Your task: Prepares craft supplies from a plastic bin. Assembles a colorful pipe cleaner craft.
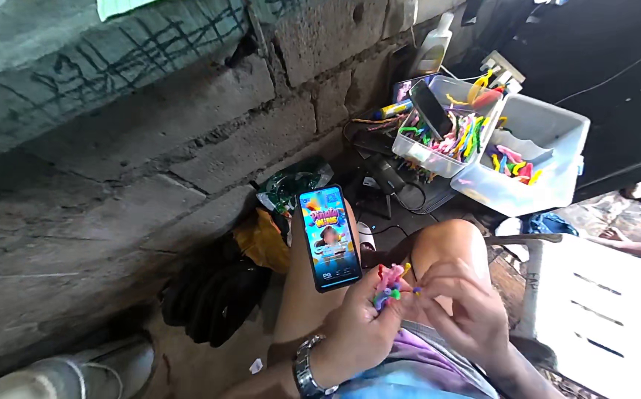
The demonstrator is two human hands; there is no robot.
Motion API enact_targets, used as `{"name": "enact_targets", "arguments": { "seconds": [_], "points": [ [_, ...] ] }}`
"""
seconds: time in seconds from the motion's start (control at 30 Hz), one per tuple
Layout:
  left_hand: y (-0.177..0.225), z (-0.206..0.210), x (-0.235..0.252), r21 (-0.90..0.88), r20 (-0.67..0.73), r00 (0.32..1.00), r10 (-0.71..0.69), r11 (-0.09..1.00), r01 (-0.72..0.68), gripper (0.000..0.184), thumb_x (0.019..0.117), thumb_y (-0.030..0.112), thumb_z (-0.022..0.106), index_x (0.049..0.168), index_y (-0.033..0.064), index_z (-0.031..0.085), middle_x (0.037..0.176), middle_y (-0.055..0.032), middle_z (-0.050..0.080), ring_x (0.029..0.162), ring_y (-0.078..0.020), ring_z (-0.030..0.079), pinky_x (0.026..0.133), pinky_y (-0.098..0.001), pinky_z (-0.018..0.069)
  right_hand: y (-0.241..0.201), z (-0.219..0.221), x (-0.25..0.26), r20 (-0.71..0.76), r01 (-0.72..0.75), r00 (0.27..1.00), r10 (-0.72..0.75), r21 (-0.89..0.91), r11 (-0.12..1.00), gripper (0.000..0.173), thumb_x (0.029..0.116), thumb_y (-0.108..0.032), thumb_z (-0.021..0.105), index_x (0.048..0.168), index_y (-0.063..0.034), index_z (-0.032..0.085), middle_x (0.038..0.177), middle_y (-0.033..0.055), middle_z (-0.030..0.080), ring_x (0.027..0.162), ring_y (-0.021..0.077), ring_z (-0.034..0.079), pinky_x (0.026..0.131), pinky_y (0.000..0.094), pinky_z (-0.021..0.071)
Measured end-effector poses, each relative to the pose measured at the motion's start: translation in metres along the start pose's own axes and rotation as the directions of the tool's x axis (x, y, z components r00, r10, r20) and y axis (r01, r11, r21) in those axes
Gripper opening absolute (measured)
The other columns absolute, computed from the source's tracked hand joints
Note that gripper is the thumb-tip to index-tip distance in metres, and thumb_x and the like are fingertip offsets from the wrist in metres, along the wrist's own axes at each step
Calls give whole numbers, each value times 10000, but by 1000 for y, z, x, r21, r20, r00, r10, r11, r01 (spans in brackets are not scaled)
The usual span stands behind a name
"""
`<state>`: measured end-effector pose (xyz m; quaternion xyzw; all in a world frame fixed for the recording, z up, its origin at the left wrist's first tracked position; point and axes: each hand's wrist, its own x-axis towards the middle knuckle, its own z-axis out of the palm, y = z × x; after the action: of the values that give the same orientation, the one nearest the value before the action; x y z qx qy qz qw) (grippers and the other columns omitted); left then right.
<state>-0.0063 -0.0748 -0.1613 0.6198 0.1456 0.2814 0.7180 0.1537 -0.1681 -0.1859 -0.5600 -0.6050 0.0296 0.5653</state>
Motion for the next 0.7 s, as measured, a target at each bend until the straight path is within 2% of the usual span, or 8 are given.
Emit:
{"name": "enact_targets", "arguments": {
  "seconds": [0.03, 0.1, 0.13, 0.2, 0.33, 0.5, 0.6, 0.7],
  "points": [
    [-1, 1, 0, -1, 25, 999, 27, 1000, -27, 93, 1010, 68, 591, 1091, 22, 592, 920, 58, 631, 787, 61, 583, 711, -125, 514, 5, -2, 1, 78, -108, 993, 93, 221, 969, 134, 1040, -306, 574, 1014, -207, 661, 1027, -90, 664, 1027, 13, 625, 902, 188, 515],
    [-1, 2, -1, 4, 104, 992, 69, 998, -70, 104, 997, 59, 612, 1071, -12, 600, 928, 25, 641, 825, 57, 594, 743, -127, 518, 16, -1, 3, 218, -326, 945, 243, 597, 733, 209, 1059, -333, 545, 1071, -215, 717, 1058, -111, 684, 1029, 4, 629, 901, 196, 521],
    [0, 2, -2, 17, 148, 985, 87, 996, -91, 108, 984, 45, 623, 1049, -39, 603, 922, -4, 655, 850, 50, 602, 775, -132, 515, 18, 1, 4, 254, -385, 922, 292, 676, 628, 231, 1060, -337, 536, 1073, -205, 725, 1045, -98, 688, 999, 16, 633, 882, 204, 526],
    [-1, 1, -2, 40, 171, 980, 98, 994, -106, 105, 957, 3, 629, 1029, -69, 605, 911, -42, 659, 859, 32, 605, 793, -140, 510, 16, 2, 7, 295, -432, 900, 322, 703, 565, 279, 1073, -359, 501, 1093, -187, 720, 1030, -83, 688, 961, 18, 636, 857, 197, 532],
    [-3, -6, 1, 118, -21, 994, 103, 988, -100, 143, 982, 31, 605, 1111, -25, 584, 940, 0, 646, 814, 23, 613, 732, -161, 543, 1, -4, 18, 323, -404, 912, 252, 612, 679, 313, 1090, -381, 455, 1159, -178, 682, 1008, -106, 677, 923, -23, 626, 826, 164, 522],
    [4, -6, 10, 126, -85, 986, 145, 983, -134, 134, 987, 81, 645, 1098, 17, 605, 943, 51, 660, 847, 49, 620, 760, -142, 546, -17, -5, 27, 206, -307, 948, 244, 385, 870, 209, 1051, -281, 578, 1111, -92, 645, 989, -49, 689, 892, -9, 655, 805, 167, 566],
    [3, -5, 13, 65, -70, 987, 143, 988, -138, 88, 988, 76, 635, 1071, 52, 618, 941, 64, 654, 808, 55, 604, 716, -128, 533, -17, -6, 27, 184, -320, 945, 271, 352, 879, 183, 1047, -249, 580, 1061, -84, 657, 963, -55, 674, 866, -31, 633, 774, 136, 546],
    [0, -5, 13, 25, -36, 990, 140, 990, -139, 64, 1008, 131, 622, 1055, 89, 630, 961, 82, 656, 829, 64, 607, 728, -123, 531, -14, -8, 25, 238, -361, 929, 283, 425, 830, 179, 1057, -246, 562, 1062, -90, 649, 948, -71, 661, 849, -52, 609, 758, 120, 520]
  ]
}}
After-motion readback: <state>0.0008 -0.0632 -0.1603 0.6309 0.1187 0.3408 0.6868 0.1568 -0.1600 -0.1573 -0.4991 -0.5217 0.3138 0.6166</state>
